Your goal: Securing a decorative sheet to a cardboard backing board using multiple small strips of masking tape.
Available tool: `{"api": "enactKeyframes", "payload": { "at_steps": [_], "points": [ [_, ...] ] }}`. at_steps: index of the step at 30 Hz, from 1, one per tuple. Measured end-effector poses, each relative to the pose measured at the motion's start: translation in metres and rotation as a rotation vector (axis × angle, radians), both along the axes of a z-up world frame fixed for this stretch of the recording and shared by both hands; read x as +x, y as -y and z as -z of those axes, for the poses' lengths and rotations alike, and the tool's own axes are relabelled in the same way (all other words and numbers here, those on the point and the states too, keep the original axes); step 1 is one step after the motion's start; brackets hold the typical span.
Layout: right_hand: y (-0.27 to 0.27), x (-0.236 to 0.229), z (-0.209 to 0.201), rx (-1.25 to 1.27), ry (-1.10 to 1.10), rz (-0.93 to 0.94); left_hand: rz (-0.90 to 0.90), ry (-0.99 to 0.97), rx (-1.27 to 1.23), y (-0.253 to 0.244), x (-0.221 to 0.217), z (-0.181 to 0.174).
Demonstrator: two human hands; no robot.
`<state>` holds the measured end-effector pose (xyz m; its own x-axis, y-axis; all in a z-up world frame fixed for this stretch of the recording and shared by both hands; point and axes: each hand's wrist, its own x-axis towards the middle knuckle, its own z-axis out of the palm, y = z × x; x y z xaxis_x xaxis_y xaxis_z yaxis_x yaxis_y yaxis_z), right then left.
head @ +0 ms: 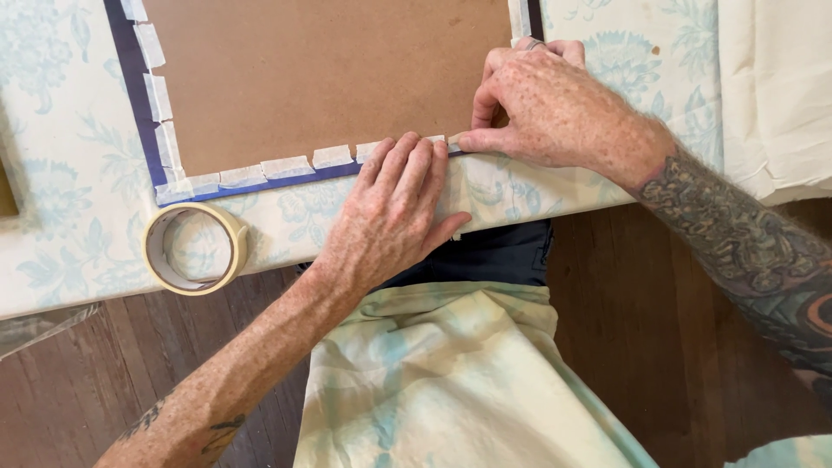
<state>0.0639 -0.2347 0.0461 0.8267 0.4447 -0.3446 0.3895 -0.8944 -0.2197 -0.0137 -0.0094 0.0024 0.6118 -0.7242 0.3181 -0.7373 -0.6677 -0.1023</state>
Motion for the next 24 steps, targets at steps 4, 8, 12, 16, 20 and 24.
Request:
{"api": "enactKeyframes", "payload": {
  "at_steps": [4,8,12,16,20,24],
  "points": [
    [-0.0023,0.0021,-0.0013,-0.054,-0.033,0.017,0.003,0.023,0.037,0.0007,-0.0029,0.0004],
    [-0.0018,0.0078,0.0022,-0.061,-0.042,0.038,0.005,0.041,0.061,0.0002,-0.0036,0.0001],
    [-0.0033,0.0087,-0.002,-0.068,-0.075,0.046,0.004,0.024,0.029,-0.0001,-0.0042,-0.0021],
    [-0.0025,0.0077,-0.002,-0.063,-0.087,0.045,0.007,0.006,0.053,-0.001,-0.0056,-0.0037],
    [-0.002,0.0076,-0.0015,-0.066,-0.075,0.039,0.01,-0.02,0.024,-0.0008,-0.0069,0.0014],
    [-0.0018,0.0088,-0.0005,-0.073,-0.08,0.037,-0.01,0.027,0.105,0.0008,-0.0065,-0.0016]
  ]
}}
